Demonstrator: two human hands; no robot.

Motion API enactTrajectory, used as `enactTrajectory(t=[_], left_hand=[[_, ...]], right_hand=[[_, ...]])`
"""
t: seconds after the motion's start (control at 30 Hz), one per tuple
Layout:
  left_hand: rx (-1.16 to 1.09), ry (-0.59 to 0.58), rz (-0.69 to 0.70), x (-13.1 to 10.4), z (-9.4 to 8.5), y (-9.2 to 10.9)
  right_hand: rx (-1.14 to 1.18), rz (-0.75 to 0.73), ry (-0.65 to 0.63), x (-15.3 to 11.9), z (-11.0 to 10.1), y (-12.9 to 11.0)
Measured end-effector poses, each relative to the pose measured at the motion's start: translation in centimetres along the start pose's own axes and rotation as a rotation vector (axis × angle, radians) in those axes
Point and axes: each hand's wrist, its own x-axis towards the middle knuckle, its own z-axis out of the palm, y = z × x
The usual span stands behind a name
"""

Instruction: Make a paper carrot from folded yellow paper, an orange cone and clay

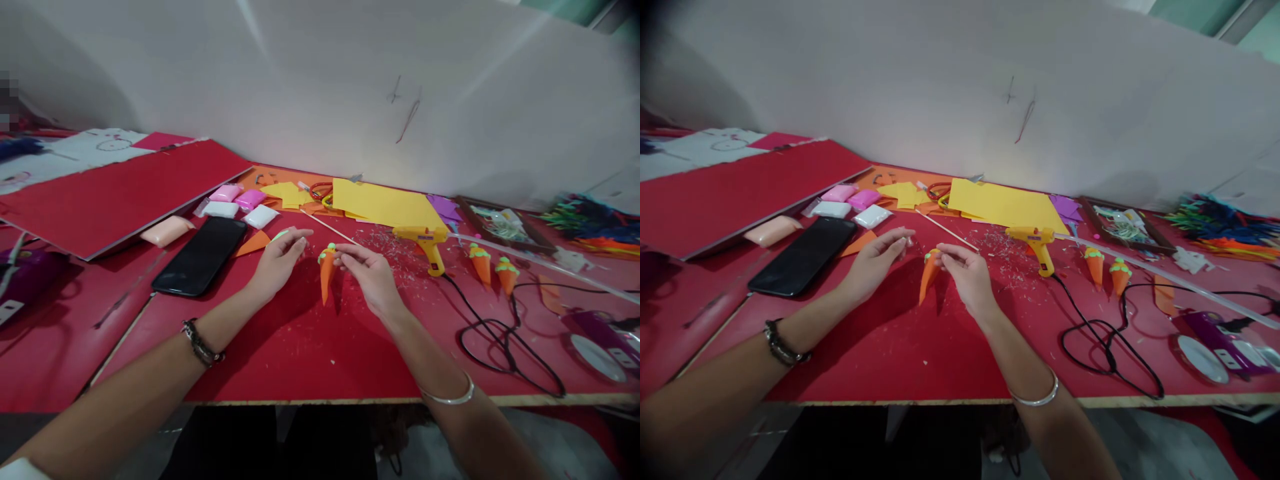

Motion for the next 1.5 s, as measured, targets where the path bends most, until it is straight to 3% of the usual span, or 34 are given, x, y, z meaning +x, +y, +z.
enactTrajectory(t=[0.13, 0.33, 0.53, 0.73, 0.9, 1.1, 1.5], left_hand=[[-0.045, -0.069, -0.03, -0.1, 0.0, 0.3], [-0.079, -0.036, -0.018, -0.2, 0.1, 0.9], [-0.109, -0.073, -0.109, -0.5, 0.2, 1.4], [-0.099, -0.067, -0.014, -0.2, 0.2, 0.9], [-0.091, -0.139, -0.045, -0.2, 0.1, 0.8], [-0.145, -0.056, -0.037, -0.2, 0.2, 0.7], [-0.129, -0.027, -0.034, -0.2, 0.3, 0.8]], right_hand=[[0.041, 0.012, -0.027, -0.2, 0.1, -0.1], [-0.054, -0.045, -0.05, -0.2, 0.1, -0.2], [0.027, 0.007, -0.062, -0.2, 0.1, -0.1], [0.034, -0.037, -0.041, -0.1, 0.0, 0.0], [0.025, -0.038, -0.039, 0.0, 0.1, 0.0], [0.075, -0.049, -0.018, -0.1, 0.1, 0.1], [0.17, -0.034, 0.025, -0.1, 0.0, -0.3]])
